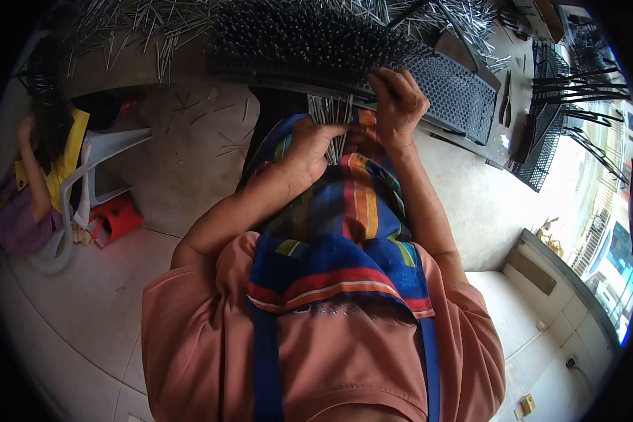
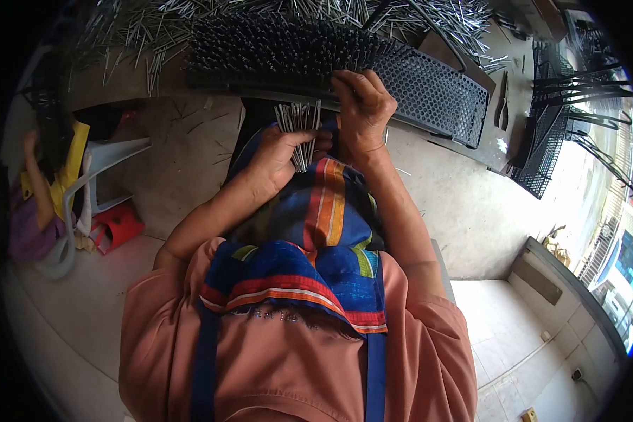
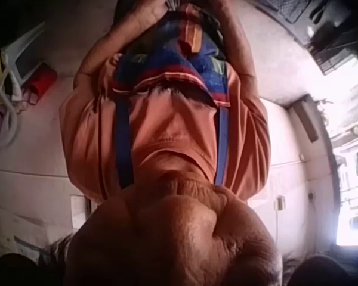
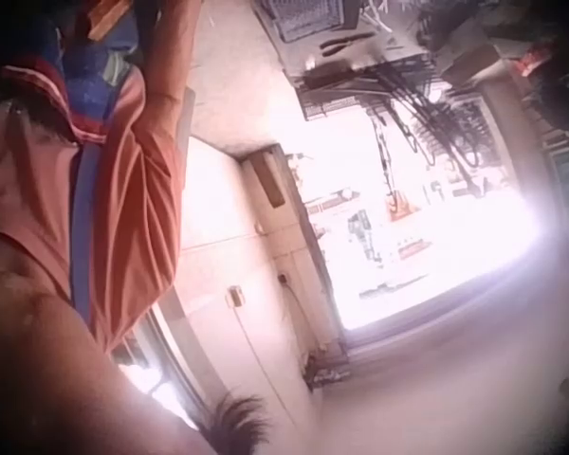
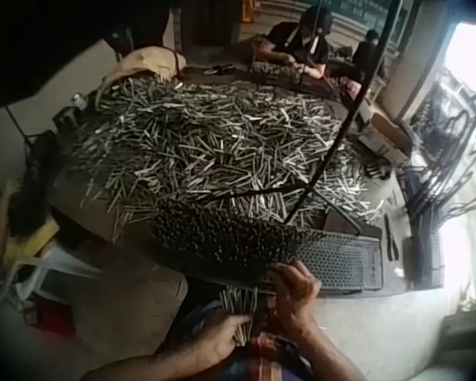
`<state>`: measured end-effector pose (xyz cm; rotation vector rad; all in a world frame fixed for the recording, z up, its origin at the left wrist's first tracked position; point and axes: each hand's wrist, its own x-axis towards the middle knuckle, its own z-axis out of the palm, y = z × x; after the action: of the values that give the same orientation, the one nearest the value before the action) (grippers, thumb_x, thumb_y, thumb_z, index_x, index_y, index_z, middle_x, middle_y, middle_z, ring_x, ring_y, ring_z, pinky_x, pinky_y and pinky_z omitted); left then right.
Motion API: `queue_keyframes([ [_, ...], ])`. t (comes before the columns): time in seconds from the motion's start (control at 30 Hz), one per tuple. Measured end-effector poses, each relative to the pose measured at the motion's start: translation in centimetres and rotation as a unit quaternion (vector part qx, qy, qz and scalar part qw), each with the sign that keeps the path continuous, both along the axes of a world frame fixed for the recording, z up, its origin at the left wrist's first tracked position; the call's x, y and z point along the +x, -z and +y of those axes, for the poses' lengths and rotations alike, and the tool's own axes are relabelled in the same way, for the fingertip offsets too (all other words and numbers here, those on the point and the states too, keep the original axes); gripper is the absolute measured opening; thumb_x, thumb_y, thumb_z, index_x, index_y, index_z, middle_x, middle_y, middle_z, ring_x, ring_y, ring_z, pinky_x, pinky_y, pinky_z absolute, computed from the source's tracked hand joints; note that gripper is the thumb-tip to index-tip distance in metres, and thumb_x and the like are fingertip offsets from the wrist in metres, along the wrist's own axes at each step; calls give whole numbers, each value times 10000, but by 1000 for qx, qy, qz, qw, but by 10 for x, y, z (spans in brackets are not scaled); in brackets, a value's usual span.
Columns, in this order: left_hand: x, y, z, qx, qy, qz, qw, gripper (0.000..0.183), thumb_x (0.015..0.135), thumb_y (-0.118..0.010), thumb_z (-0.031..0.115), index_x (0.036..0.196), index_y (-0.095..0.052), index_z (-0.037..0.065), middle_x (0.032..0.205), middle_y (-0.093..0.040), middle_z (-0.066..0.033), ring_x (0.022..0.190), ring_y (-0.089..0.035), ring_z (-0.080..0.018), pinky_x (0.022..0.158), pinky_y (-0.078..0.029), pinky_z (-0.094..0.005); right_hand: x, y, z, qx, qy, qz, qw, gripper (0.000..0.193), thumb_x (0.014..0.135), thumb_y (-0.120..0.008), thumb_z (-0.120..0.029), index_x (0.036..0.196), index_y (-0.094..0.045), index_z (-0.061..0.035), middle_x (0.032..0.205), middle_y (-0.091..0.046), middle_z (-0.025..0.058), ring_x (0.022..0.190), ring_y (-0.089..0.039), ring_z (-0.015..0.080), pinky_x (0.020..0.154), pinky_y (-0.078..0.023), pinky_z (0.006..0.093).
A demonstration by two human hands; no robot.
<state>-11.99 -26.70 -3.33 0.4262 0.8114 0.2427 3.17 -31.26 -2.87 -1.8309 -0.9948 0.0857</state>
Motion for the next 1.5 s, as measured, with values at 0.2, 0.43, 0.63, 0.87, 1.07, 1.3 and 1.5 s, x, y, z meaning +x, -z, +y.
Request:
queue_keyframes([
  [0.2,3,1,1,-14,-6,4,1000,176,835,-612,-55,999,-671,-31,928,-704,-138,802,-699,-234,695,-570,-332,6,-4,-5,-85,-23,-34,996,91,764,-728,-57,849,-721,-24,694,-635,70,584,-577,124,555,-442,254],
  [0.43,10,-7,-7,2,4,-42,999,170,849,-629,-25,1012,-667,8,933,-698,-117,807,-698,-223,712,-576,-332,3,-17,-30,-219,-96,430,870,62,808,-701,-72,785,-690,-15,699,-632,7,587,-537,65,523,-406,225],
  [0.63,5,3,-7,-15,28,46,998,159,873,-609,14,1024,-658,3,915,-699,-118,763,-697,-224,722,-582,-343,18,-15,-37,23,51,395,917,70,848,-678,-67,821,-680,-2,681,-611,4,590,-518,56,517,-385,208],
  [0.87,-7,16,-22,99,125,33,987,199,851,-576,-16,1027,-666,12,879,-707,-111,732,-695,-211,694,-576,-331,42,5,-21,182,11,217,959,35,815,-688,24,849,-681,22,763,-633,25,650,-587,78,587,-471,207],
  [1.07,-3,13,-18,22,70,28,997,186,848,-599,-34,1023,-658,-12,889,-709,-133,753,-704,-219,658,-580,-316,41,11,-17,94,-11,112,989,76,794,-686,49,870,-686,39,794,-650,39,673,-622,101,615,-498,214],
  [1.3,11,3,-13,14,43,14,999,170,851,-611,-30,1016,-649,-26,913,-707,-157,798,-712,-246,677,-595,-346,39,5,-11,5,1,-28,1000,113,771,-708,16,883,-714,-1,798,-668,72,678,-656,139,608,-506,247],
  [1.5,20,2,-11,-6,16,11,1000,182,845,-595,-48,1018,-641,-14,880,-701,-148,719,-706,-235,612,-592,-324,39,0,-10,-63,-18,-134,989,183,774,-714,-24,956,-718,-48,833,-660,89,698,-661,221,625,-500,288],
])
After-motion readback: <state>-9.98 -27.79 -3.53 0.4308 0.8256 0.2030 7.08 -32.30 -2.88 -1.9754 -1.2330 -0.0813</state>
